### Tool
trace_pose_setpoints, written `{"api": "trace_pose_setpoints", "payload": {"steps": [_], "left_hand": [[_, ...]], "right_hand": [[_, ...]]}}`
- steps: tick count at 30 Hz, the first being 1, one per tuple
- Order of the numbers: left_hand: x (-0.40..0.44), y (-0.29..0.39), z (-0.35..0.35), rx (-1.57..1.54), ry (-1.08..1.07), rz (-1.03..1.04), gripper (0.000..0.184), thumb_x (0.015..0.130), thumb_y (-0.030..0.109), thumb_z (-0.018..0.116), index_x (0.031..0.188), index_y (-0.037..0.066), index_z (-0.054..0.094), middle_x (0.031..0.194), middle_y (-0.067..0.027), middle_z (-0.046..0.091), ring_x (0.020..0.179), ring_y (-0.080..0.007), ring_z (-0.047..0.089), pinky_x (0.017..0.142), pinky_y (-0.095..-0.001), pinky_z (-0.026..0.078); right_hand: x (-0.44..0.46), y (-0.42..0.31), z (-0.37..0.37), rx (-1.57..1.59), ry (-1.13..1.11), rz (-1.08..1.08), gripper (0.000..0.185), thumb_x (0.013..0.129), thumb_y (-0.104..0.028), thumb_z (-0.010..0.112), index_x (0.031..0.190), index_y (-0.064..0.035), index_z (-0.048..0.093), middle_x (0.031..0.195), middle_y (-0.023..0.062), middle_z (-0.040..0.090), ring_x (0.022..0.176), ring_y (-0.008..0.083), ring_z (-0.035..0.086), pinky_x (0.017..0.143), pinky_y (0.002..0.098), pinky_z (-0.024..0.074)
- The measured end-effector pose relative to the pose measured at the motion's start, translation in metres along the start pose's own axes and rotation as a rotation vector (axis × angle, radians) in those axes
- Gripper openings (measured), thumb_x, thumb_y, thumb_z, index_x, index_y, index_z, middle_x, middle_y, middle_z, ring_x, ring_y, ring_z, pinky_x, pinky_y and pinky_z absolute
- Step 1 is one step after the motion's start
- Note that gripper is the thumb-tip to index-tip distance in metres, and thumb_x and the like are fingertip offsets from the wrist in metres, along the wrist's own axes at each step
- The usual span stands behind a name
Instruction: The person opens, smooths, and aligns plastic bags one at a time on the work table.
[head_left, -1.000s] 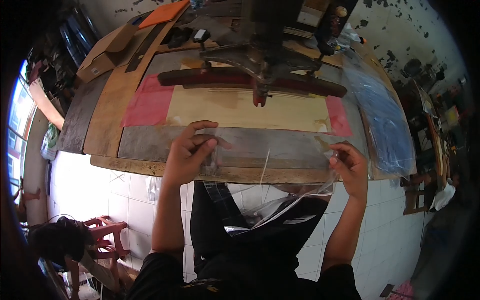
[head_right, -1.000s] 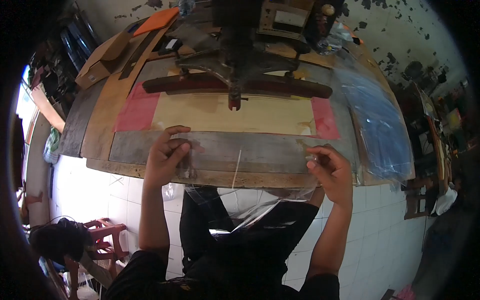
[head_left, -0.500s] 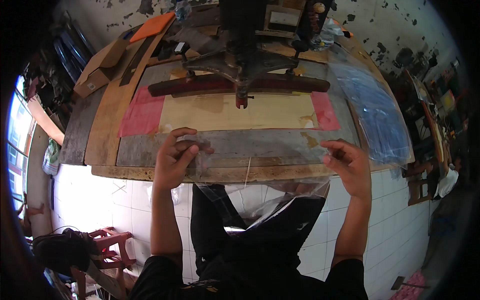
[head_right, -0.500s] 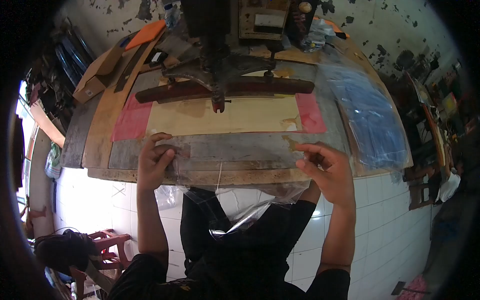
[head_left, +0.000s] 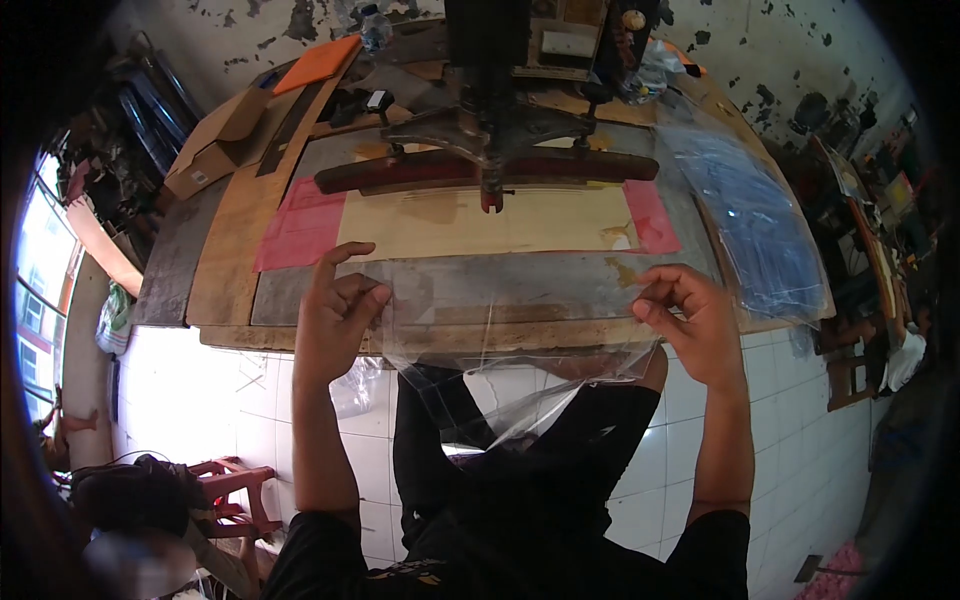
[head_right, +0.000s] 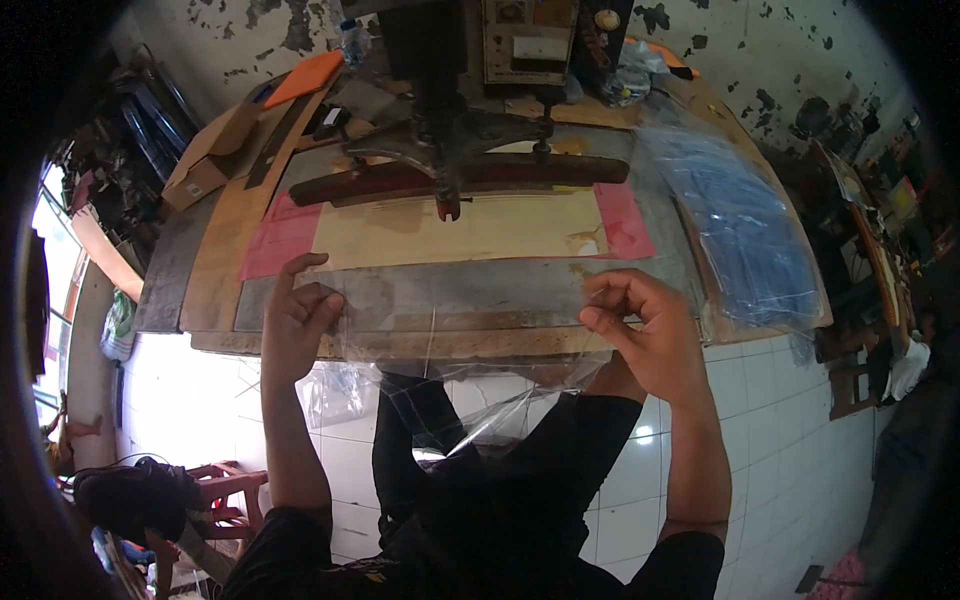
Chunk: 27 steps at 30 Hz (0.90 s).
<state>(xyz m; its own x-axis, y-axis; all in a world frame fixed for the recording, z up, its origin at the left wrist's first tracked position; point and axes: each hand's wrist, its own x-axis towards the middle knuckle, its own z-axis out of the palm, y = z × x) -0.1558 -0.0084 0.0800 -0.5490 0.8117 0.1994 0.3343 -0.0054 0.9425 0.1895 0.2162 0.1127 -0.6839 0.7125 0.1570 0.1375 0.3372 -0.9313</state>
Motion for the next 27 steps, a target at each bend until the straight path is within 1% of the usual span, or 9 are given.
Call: {"api": "trace_pose_setpoints", "payload": {"steps": [2,5,10,15,18,20,23,26,27], "left_hand": [[-0.001,0.001,-0.005,0.007,-0.014,0.009,0.046,0.103,0.005,0.068,0.143,0.002,0.046,0.088,-0.0107,0.076,0.072,-0.0094,0.065,0.066,-0.0246,0.05],[-0.002,0.002,-0.009,-0.039,-0.017,0.014,0.049,0.101,0.006,0.071,0.143,0.002,0.046,0.084,-0.0082,0.073,0.068,-0.0094,0.063,0.063,-0.0246,0.049],[-0.004,0.002,-0.015,-0.071,-0.029,0.012,0.047,0.1,0.007,0.073,0.14,0.001,0.049,0.08,-0.0042,0.069,0.066,-0.0088,0.06,0.062,-0.0242,0.048],[-0.007,0.004,-0.015,-0.099,-0.025,0.014,0.043,0.1,0.007,0.073,0.137,0.001,0.052,0.082,-0.0048,0.07,0.066,-0.0088,0.06,0.061,-0.0245,0.047],[-0.009,0.005,-0.016,-0.094,-0.012,0.016,0.041,0.1,0.006,0.072,0.136,0.001,0.053,0.083,-0.0051,0.07,0.066,-0.0089,0.06,0.061,-0.0246,0.047],[-0.01,0.005,-0.017,-0.096,-0.011,0.022,0.04,0.1,0.005,0.072,0.136,0.001,0.053,0.084,-0.0053,0.071,0.066,-0.0089,0.06,0.061,-0.0247,0.047],[-0.01,0.004,-0.019,-0.099,-0.018,0.025,0.039,0.1,0.003,0.07,0.135,0.001,0.053,0.085,-0.0059,0.071,0.067,-0.009,0.06,0.062,-0.0249,0.047],[-0.011,0.003,-0.019,-0.067,-0.019,0.031,0.038,0.1,0.001,0.069,0.135,0.001,0.054,0.084,-0.006,0.07,0.069,-0.0089,0.06,0.063,-0.0255,0.047],[-0.012,0.005,-0.019,-0.07,-0.021,0.029,0.036,0.1,0.0,0.069,0.133,0.0,0.055,0.08,-0.005,0.068,0.068,-0.0081,0.058,0.063,-0.0254,0.046]], "right_hand": [[0.0,-0.012,-0.001,-0.029,-0.028,-0.038,0.029,0.095,-0.004,0.079,0.122,-0.0012,0.071,0.089,0.0026,0.07,0.083,0.0095,0.065,0.078,0.0274,0.0519],[0.001,-0.013,-0.007,-0.071,-0.085,-0.086,0.033,0.095,-0.007,0.079,0.126,-0.0027,0.071,0.089,0.0021,0.07,0.082,0.0094,0.064,0.077,0.0269,0.0513],[0.002,-0.019,-0.012,-0.1,-0.11,-0.12,0.031,0.094,-0.009,0.08,0.125,-0.0034,0.073,0.089,0.0017,0.07,0.082,0.0095,0.064,0.076,0.0267,0.0511],[0.001,-0.02,-0.013,-0.08,-0.105,-0.153,0.032,0.094,-0.008,0.08,0.125,-0.0037,0.074,0.093,0.002,0.071,0.081,0.0099,0.064,0.077,0.027,0.0516],[-0.001,-0.025,-0.012,0.001,-0.093,-0.108,0.032,0.094,-0.007,0.08,0.126,-0.0035,0.073,0.098,0.003,0.072,0.083,0.0101,0.065,0.077,0.0267,0.0523],[-0.001,-0.023,-0.015,-0.087,-0.125,-0.136,0.032,0.094,-0.005,0.079,0.125,-0.0027,0.073,0.099,0.0036,0.073,0.085,0.0102,0.066,0.078,0.0263,0.0531],[-0.001,-0.027,-0.014,-0.134,-0.137,-0.146,0.03,0.095,-0.004,0.078,0.124,-0.0022,0.072,0.101,0.0035,0.072,0.087,0.0105,0.067,0.079,0.0265,0.0545],[0.0,-0.026,-0.013,-0.055,-0.156,-0.167,0.026,0.095,-0.004,0.078,0.121,-0.0021,0.073,0.106,0.0034,0.072,0.09,0.0106,0.068,0.081,0.0271,0.0555],[0.001,-0.026,-0.013,-0.056,-0.155,-0.167,0.026,0.095,-0.004,0.078,0.121,-0.0021,0.073,0.106,0.0034,0.072,0.09,0.0106,0.068,0.081,0.0271,0.0555]]}}
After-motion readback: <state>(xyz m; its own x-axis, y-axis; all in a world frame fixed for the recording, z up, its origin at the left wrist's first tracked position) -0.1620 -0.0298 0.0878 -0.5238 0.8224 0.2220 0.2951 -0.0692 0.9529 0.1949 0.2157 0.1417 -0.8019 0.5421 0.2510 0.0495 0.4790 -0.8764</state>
